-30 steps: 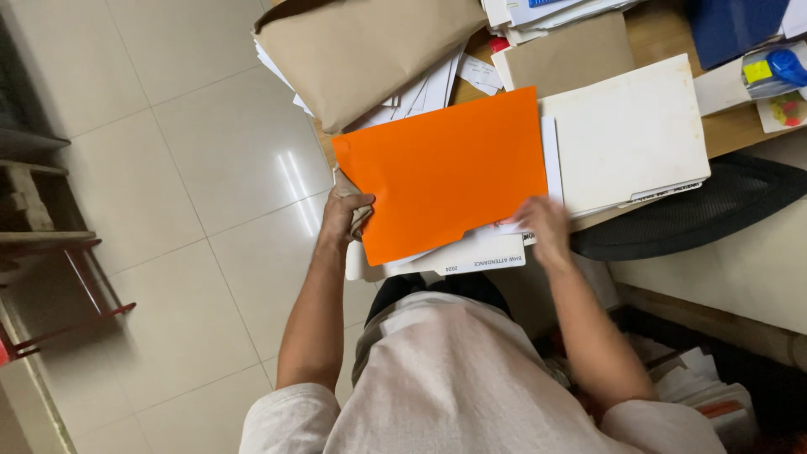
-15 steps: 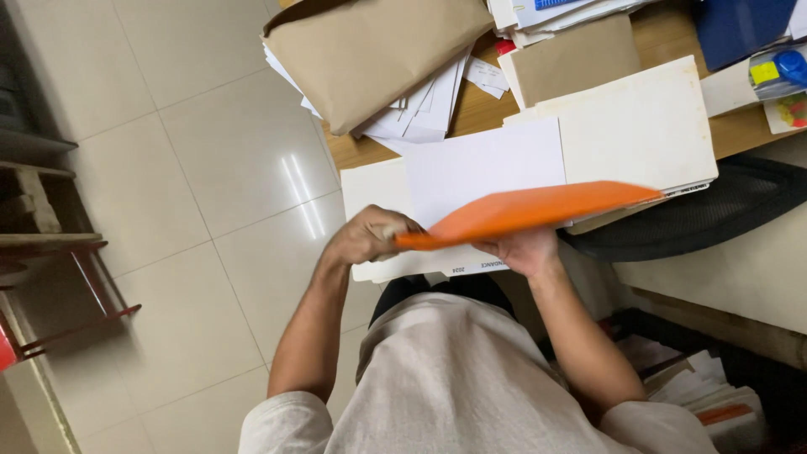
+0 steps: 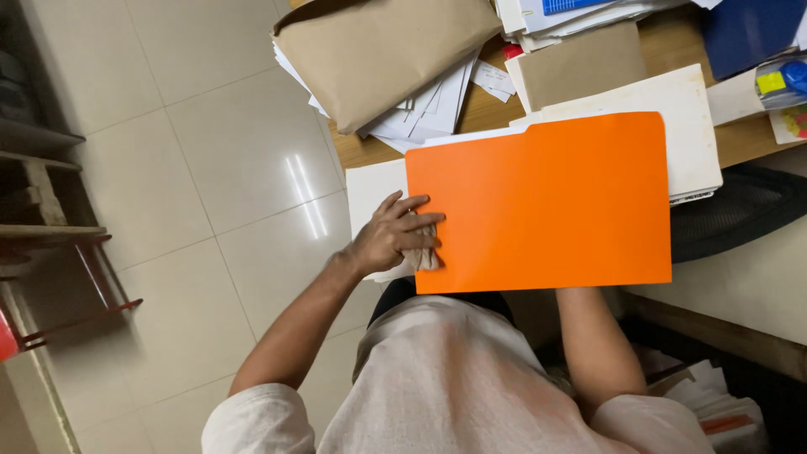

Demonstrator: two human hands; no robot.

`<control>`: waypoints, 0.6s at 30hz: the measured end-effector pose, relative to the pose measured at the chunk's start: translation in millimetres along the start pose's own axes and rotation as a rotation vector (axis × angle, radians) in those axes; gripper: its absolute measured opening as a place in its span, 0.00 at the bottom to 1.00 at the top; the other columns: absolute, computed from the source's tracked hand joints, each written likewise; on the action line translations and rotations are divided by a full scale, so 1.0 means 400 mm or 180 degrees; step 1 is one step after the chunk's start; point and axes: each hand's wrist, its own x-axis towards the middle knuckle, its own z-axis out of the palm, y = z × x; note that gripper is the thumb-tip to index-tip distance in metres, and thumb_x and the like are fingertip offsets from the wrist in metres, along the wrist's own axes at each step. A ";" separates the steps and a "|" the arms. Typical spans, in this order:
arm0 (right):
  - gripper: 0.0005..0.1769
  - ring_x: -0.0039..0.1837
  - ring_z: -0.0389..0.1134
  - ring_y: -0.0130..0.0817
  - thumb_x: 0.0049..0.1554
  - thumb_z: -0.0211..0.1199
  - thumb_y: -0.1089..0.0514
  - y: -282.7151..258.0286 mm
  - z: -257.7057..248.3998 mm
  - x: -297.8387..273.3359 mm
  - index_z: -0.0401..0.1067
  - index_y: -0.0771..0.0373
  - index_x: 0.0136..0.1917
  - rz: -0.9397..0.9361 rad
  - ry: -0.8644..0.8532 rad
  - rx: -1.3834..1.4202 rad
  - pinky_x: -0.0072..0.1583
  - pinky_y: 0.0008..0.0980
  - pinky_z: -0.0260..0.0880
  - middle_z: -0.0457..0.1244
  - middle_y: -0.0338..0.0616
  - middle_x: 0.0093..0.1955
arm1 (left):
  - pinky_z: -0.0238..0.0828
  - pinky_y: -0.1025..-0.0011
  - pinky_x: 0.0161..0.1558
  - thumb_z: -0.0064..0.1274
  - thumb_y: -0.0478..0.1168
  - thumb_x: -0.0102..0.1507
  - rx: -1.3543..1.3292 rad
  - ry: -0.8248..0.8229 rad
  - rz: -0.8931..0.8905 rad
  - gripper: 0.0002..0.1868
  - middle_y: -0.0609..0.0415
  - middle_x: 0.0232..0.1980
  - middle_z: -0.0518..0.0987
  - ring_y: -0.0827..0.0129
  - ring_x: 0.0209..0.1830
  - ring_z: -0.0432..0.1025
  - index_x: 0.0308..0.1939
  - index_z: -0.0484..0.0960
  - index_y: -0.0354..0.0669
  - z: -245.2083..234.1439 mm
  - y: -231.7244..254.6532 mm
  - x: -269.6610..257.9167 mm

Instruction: The person wipes the surface of several white and orange folders with a cloth on a cluttered desk. They also pick up a printed document, unfold it, and place it on the desk before continuing to wipe the folders.

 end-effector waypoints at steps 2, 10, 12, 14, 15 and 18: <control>0.39 0.72 0.62 0.55 0.63 0.44 0.32 -0.002 0.001 0.000 0.55 0.60 0.76 -0.0088 -0.0028 0.0004 0.69 0.58 0.66 0.58 0.55 0.74 | 0.54 0.47 0.73 0.55 0.24 0.47 -0.0084 0.0281 -0.0163 0.30 0.53 0.70 0.74 0.51 0.75 0.62 0.49 0.89 0.55 0.053 -0.016 -0.023; 0.39 0.74 0.61 0.52 0.61 0.46 0.33 -0.029 0.024 0.005 0.52 0.58 0.76 -0.0492 -0.0119 -0.0036 0.70 0.56 0.67 0.56 0.53 0.75 | 0.73 0.57 0.54 0.43 0.25 0.58 -0.5017 0.2873 -0.2664 0.38 0.36 0.73 0.64 0.50 0.63 0.68 0.73 0.64 0.48 0.108 -0.031 0.031; 0.39 0.75 0.60 0.52 0.61 0.47 0.33 -0.035 0.031 0.013 0.51 0.57 0.77 -0.0561 -0.0161 -0.0064 0.70 0.55 0.67 0.56 0.52 0.76 | 0.75 0.64 0.59 0.47 0.24 0.61 -0.5095 0.2660 -0.2786 0.39 0.50 0.73 0.66 0.62 0.65 0.70 0.75 0.56 0.48 0.115 -0.050 0.030; 0.40 0.75 0.60 0.51 0.61 0.47 0.33 -0.043 0.037 0.017 0.50 0.56 0.77 -0.0642 -0.0197 -0.0102 0.70 0.54 0.67 0.56 0.52 0.76 | 0.79 0.67 0.53 0.49 0.23 0.60 -0.4808 0.2449 -0.3028 0.34 0.47 0.66 0.72 0.62 0.57 0.75 0.70 0.63 0.43 0.129 -0.086 0.007; 0.40 0.75 0.60 0.51 0.60 0.47 0.33 -0.051 0.041 0.019 0.50 0.56 0.77 -0.0687 -0.0210 -0.0123 0.70 0.54 0.67 0.56 0.52 0.76 | 0.83 0.69 0.46 0.51 0.23 0.59 -0.4517 0.2221 -0.3263 0.30 0.44 0.58 0.79 0.63 0.48 0.80 0.66 0.69 0.38 0.137 -0.104 -0.003; 0.40 0.76 0.60 0.49 0.60 0.48 0.34 -0.065 0.043 0.007 0.49 0.55 0.77 -0.0834 -0.0226 -0.0191 0.70 0.53 0.68 0.55 0.51 0.77 | 0.68 0.68 0.21 0.53 0.23 0.62 -0.3939 0.2229 -0.3060 0.14 0.46 0.37 0.78 0.64 0.21 0.69 0.51 0.73 0.32 0.120 -0.136 -0.023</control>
